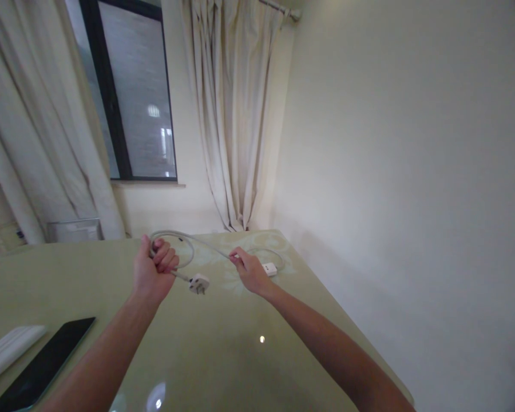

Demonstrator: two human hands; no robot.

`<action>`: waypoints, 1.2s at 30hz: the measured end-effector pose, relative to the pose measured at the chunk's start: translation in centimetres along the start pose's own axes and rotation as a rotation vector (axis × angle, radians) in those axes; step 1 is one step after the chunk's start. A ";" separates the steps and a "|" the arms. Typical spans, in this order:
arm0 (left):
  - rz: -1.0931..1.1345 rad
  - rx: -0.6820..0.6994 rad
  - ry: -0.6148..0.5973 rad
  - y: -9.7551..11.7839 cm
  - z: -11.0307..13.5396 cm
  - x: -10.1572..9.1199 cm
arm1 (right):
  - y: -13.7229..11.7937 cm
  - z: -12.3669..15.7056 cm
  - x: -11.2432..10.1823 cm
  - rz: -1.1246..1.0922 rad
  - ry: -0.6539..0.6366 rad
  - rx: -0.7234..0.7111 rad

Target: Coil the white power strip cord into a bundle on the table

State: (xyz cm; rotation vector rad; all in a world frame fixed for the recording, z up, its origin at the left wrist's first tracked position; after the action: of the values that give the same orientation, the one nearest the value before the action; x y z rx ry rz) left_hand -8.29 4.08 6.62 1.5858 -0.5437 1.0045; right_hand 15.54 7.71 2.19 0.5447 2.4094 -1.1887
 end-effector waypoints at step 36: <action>-0.690 -0.556 -0.315 -3.9 2.8 -5.9 | 2.8 -2.9 -5.9 -0.103 0.075 0.021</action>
State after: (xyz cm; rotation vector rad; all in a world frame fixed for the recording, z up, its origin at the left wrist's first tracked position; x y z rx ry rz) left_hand -7.50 1.51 -0.46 1.2743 -0.3903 0.0643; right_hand 21.46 10.67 4.99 0.4849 2.5175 -1.2575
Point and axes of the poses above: each hand's wrist, its own z-axis away from the middle knuckle, its own x-axis out of the palm, y = z × x, the point moved 6 cm from there along -z, towards the middle knuckle, and after that the axes turned 10 degrees about y, right-handed, at the moved point
